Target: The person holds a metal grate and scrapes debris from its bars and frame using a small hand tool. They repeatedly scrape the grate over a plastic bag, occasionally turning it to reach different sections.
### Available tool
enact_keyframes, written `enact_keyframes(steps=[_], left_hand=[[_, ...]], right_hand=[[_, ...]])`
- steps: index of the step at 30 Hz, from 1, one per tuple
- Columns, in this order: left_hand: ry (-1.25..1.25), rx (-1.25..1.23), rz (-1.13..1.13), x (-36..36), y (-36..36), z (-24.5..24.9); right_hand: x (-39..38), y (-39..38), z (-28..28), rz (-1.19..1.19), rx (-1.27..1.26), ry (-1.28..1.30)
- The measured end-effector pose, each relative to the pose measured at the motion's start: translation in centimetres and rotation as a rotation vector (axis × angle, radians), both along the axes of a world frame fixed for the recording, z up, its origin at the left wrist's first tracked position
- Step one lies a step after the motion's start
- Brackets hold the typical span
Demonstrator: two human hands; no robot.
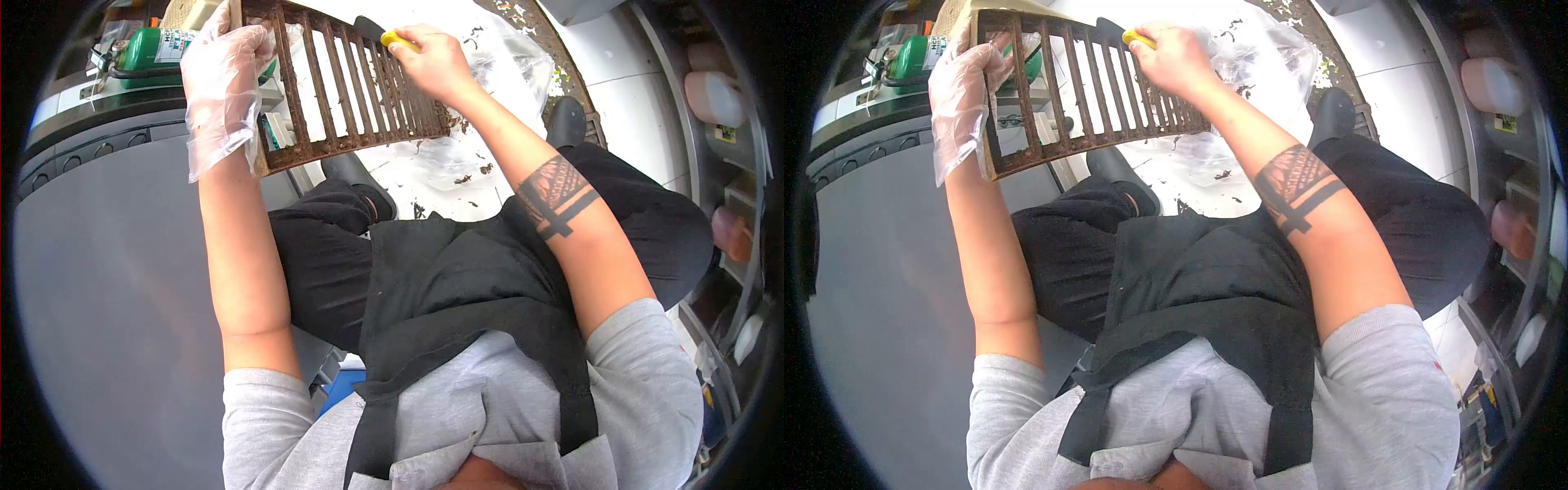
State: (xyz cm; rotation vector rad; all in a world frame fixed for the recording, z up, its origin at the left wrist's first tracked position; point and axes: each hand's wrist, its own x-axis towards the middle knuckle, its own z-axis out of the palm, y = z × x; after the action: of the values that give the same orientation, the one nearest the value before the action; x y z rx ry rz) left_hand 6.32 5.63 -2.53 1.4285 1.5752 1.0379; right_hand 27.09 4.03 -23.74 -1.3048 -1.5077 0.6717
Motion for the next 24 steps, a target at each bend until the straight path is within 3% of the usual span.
enact_keyframes(steps=[3,8,10,14,17,18,20,24], left_hand=[[-0.011,-0.001,0.018,-0.3,0.2,-0.3],[-0.047,-0.007,-0.006,-1.4,0.6,-0.6],[-0.030,0.000,-0.024,-1.0,0.2,-0.5],[-0.093,0.002,-0.011,-0.8,0.1,-0.4],[-0.064,0.002,0.007,-0.2,0.0,0.0],[-0.073,-0.010,0.010,-0.1,0.0,0.0],[-0.080,-0.028,0.008,0.0,0.3,0.0],[-0.087,-0.008,0.031,0.5,0.2,-0.3]], right_hand=[[-1.3,0.0,0.7,-0.123,0.148,-0.213],[-2.5,-0.7,0.5,-0.130,0.166,-0.269],[-2.6,-0.7,0.3,-0.115,0.022,-0.153],[-2.3,0.0,-0.4,-0.078,-0.039,-0.039],[-1.5,1.2,-1.9,0.112,-0.414,0.351],[-1.4,1.3,-1.9,0.107,-0.411,0.354],[-1.5,1.2,-2.0,0.180,-0.494,0.629],[-1.8,0.9,-2.4,0.163,-0.513,0.623]])
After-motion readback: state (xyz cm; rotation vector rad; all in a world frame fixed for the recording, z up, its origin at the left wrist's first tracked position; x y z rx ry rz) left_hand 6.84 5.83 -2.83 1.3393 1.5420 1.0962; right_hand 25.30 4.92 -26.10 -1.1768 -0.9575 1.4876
